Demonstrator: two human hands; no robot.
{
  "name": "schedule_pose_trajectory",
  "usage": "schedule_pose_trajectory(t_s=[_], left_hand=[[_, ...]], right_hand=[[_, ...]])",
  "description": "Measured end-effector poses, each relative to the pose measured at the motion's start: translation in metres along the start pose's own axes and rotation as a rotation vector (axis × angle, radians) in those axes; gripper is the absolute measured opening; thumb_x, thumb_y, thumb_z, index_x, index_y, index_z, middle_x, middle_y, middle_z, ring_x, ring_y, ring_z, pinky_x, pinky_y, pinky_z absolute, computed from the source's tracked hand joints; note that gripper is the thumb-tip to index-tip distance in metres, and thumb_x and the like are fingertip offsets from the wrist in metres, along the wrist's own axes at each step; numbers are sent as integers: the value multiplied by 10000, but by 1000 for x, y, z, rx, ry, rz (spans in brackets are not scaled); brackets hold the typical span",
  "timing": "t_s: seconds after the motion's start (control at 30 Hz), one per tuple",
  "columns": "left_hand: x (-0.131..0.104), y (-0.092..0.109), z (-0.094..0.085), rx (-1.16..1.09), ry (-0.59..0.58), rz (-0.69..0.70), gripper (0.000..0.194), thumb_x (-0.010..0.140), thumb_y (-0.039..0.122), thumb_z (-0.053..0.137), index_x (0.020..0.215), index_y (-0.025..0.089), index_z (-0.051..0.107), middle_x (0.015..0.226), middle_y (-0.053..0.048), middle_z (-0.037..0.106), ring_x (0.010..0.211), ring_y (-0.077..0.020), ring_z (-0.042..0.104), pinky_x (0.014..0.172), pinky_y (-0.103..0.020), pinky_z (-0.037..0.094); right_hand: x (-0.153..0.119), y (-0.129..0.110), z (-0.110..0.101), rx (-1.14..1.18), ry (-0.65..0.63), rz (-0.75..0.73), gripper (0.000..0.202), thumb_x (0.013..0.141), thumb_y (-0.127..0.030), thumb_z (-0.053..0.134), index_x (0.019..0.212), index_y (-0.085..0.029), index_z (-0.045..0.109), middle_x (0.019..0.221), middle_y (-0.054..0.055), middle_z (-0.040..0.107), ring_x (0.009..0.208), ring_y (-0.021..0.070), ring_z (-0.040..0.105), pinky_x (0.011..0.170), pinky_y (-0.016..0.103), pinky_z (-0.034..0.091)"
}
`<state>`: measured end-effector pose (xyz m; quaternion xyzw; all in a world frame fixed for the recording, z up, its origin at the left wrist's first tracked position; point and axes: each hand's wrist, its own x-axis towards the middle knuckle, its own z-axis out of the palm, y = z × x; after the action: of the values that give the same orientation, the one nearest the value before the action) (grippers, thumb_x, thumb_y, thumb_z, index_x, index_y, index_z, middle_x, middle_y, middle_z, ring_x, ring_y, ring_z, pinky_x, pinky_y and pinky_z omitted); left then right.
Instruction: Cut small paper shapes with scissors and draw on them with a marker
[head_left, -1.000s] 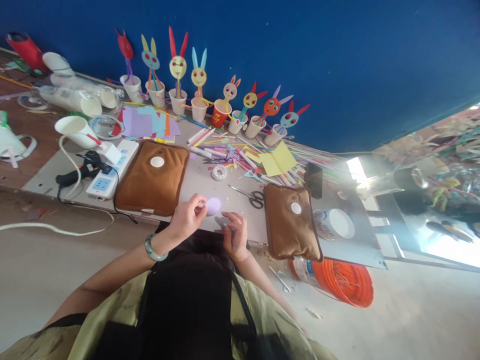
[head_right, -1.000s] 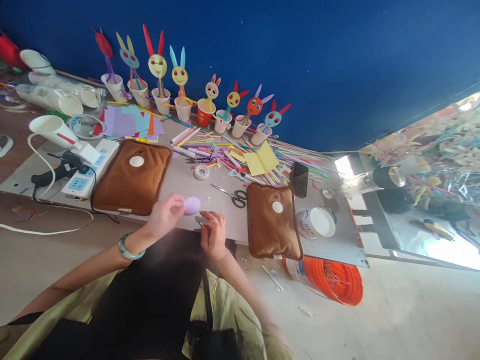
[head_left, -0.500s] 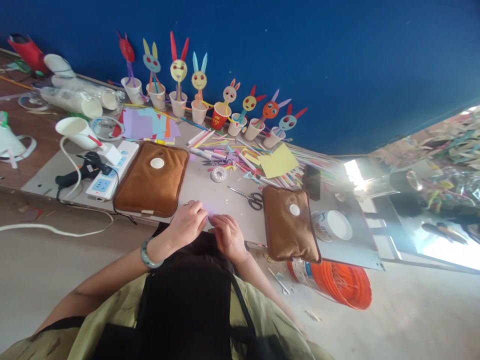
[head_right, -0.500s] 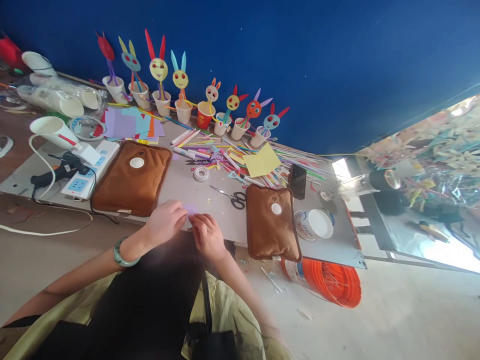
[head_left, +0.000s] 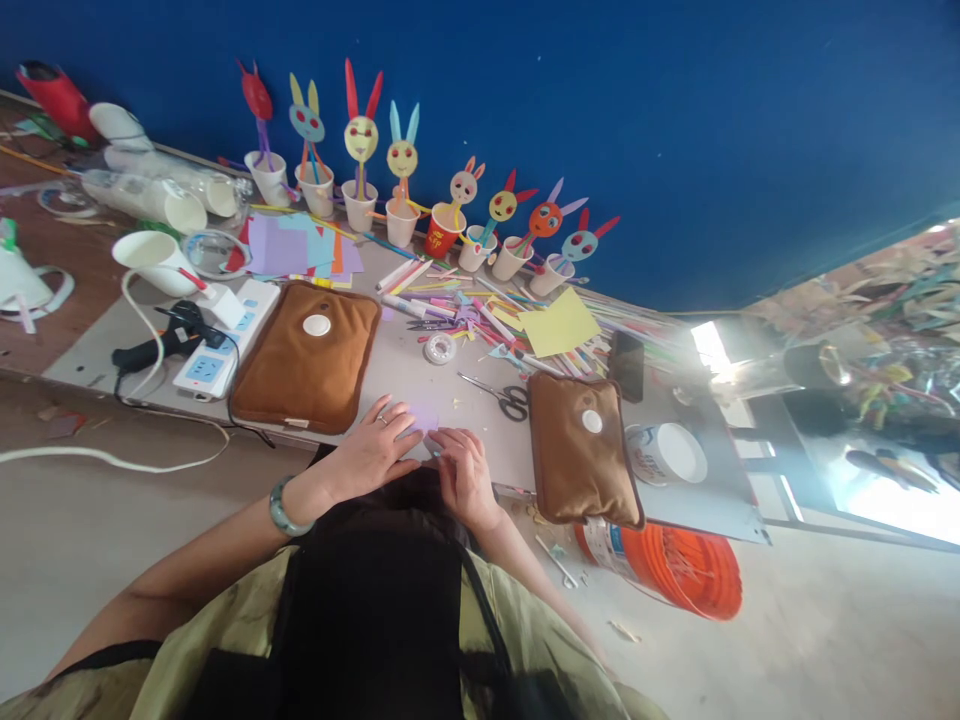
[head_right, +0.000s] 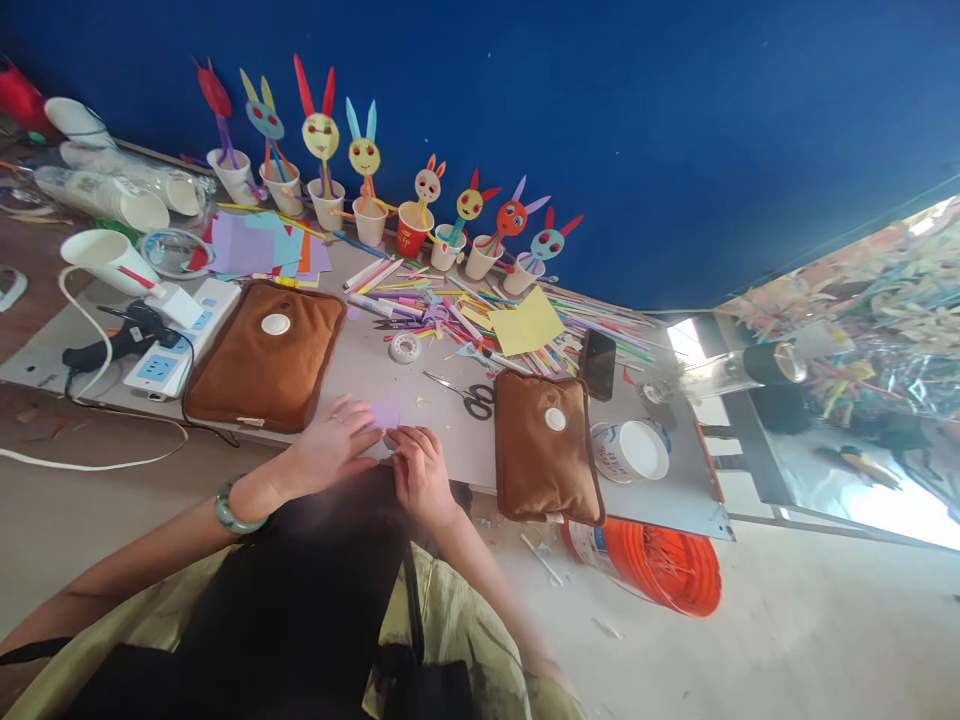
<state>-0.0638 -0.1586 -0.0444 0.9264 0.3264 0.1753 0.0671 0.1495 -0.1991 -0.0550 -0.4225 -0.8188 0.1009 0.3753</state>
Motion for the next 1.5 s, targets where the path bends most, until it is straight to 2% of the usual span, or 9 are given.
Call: schedule_pose_trajectory(t_s=[0.2, 0.4, 0.63, 0.77, 1.03, 1.17, 1.27, 1.37, 1.5], left_hand=[[4, 17, 13, 71, 46, -70, 454, 926, 412, 578, 1296, 150, 553, 1204, -163, 564, 1310, -351, 446, 1149, -619, 272], [4, 24, 18, -2, 85, -121, 523, 936, 435, 548, 1335, 99, 509, 1250, -190, 567, 1284, -336, 484, 1156, -565, 296], [-2, 9, 6, -85, 189, -164, 207, 967, 281, 490, 1099, 170, 605, 1177, -111, 651, 1165, -244, 563, 1151, -506, 315], [-3, 2, -1, -26, 243, -198, 162, 951, 196, 482, 986, 196, 640, 1136, -87, 677, 1150, -231, 577, 1162, -513, 283], [1, 6, 8, -51, 59, -103, 359, 925, 383, 572, 1214, 176, 620, 1332, -138, 608, 1302, -321, 485, 1162, -585, 263], [-2, 6, 11, -45, 35, -104, 501, 882, 474, 629, 1268, 159, 586, 1349, -162, 587, 1310, -345, 471, 1160, -620, 241], [-7, 6, 13, -26, 38, -79, 431, 885, 430, 640, 1223, 167, 603, 1278, -143, 621, 1278, -325, 495, 1165, -619, 229], [-13, 8, 13, -7, 88, -19, 179, 931, 272, 580, 1075, 191, 646, 1086, -84, 676, 1189, -261, 551, 1149, -552, 287], [-18, 14, 11, -39, 147, 43, 174, 950, 138, 499, 851, 189, 633, 861, -48, 668, 993, -205, 612, 933, -386, 457]], right_hand=[[-7, -3, -2, -4, 103, 28, 272, 903, -37, 484, 1094, -230, 478, 1068, 84, 730, 1026, 225, 678, 898, 464, 476], [-3, -4, -2, -69, 3, 64, 265, 901, -48, 484, 1101, -222, 478, 1207, 112, 698, 1146, 227, 617, 956, 445, 431], [4, -3, 0, -113, -69, 59, 379, 924, -63, 469, 1275, -206, 479, 1180, 108, 698, 1116, 242, 611, 951, 446, 432], [5, -3, 1, -94, -66, 66, 391, 936, -83, 454, 1303, -218, 481, 1168, 104, 695, 1106, 247, 612, 945, 457, 437], [4, 0, 2, -39, -24, 75, 238, 938, -81, 462, 1128, -219, 502, 1166, 104, 698, 1080, 241, 622, 920, 454, 454], [-3, 2, 5, 16, 94, 100, 182, 937, -85, 461, 1050, -225, 493, 1098, 91, 714, 1034, 230, 642, 920, 465, 461], [-8, 3, 7, 38, 197, 136, 156, 946, -104, 454, 1036, -230, 474, 1031, 84, 719, 973, 233, 656, 901, 485, 467], [-9, 2, 9, 56, 247, 174, 125, 963, -138, 436, 1036, -234, 467, 986, 78, 717, 918, 233, 658, 895, 507, 471], [-10, 2, 11, 101, 306, 200, 89, 977, -175, 430, 1021, -244, 466, 955, 66, 708, 890, 234, 650, 885, 521, 486]])
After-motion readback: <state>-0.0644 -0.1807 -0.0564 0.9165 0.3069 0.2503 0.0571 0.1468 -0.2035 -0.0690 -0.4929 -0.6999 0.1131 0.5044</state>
